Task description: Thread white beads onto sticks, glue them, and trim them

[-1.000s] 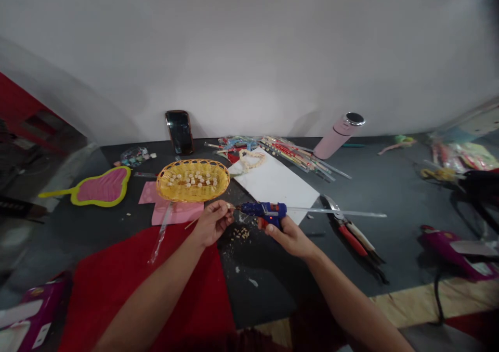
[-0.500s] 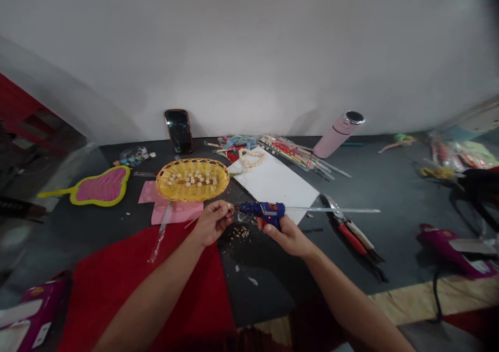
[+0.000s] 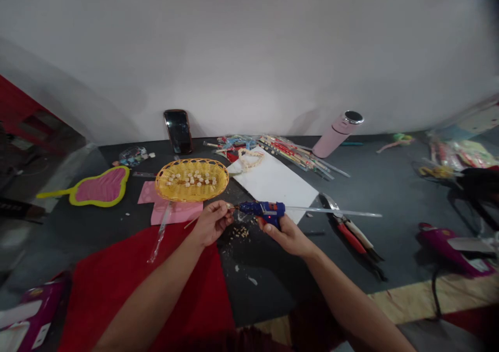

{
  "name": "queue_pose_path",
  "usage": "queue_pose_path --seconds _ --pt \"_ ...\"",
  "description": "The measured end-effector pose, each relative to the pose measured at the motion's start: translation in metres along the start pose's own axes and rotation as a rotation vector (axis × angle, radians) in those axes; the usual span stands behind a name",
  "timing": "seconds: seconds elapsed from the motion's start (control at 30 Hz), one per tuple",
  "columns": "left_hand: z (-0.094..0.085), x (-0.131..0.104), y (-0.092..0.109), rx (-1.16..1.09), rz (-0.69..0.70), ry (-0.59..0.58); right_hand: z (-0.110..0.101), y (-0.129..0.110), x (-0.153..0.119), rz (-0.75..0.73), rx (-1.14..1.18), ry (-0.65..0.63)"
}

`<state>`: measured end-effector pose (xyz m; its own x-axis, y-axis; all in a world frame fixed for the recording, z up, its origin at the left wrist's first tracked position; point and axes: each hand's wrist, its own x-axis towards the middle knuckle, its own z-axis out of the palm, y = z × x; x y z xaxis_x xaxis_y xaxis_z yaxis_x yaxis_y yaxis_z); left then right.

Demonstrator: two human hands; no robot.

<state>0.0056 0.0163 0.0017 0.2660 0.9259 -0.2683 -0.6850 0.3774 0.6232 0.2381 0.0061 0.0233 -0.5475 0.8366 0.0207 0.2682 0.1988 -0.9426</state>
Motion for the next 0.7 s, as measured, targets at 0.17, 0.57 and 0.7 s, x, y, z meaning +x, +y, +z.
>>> queue_pose_path --seconds 0.17,0.57,0.7 --pt "0.0 -0.001 0.001 0.016 -0.003 -0.015 -0.001 0.0 0.0 0.003 0.002 -0.001" --pt "-0.002 0.001 -0.001 0.055 -0.012 -0.024 -0.006 -0.002 0.003 0.005 0.094 0.088" --pt "0.0 0.002 0.002 0.041 -0.009 -0.007 -0.02 0.007 0.007 0.221 0.106 0.276"
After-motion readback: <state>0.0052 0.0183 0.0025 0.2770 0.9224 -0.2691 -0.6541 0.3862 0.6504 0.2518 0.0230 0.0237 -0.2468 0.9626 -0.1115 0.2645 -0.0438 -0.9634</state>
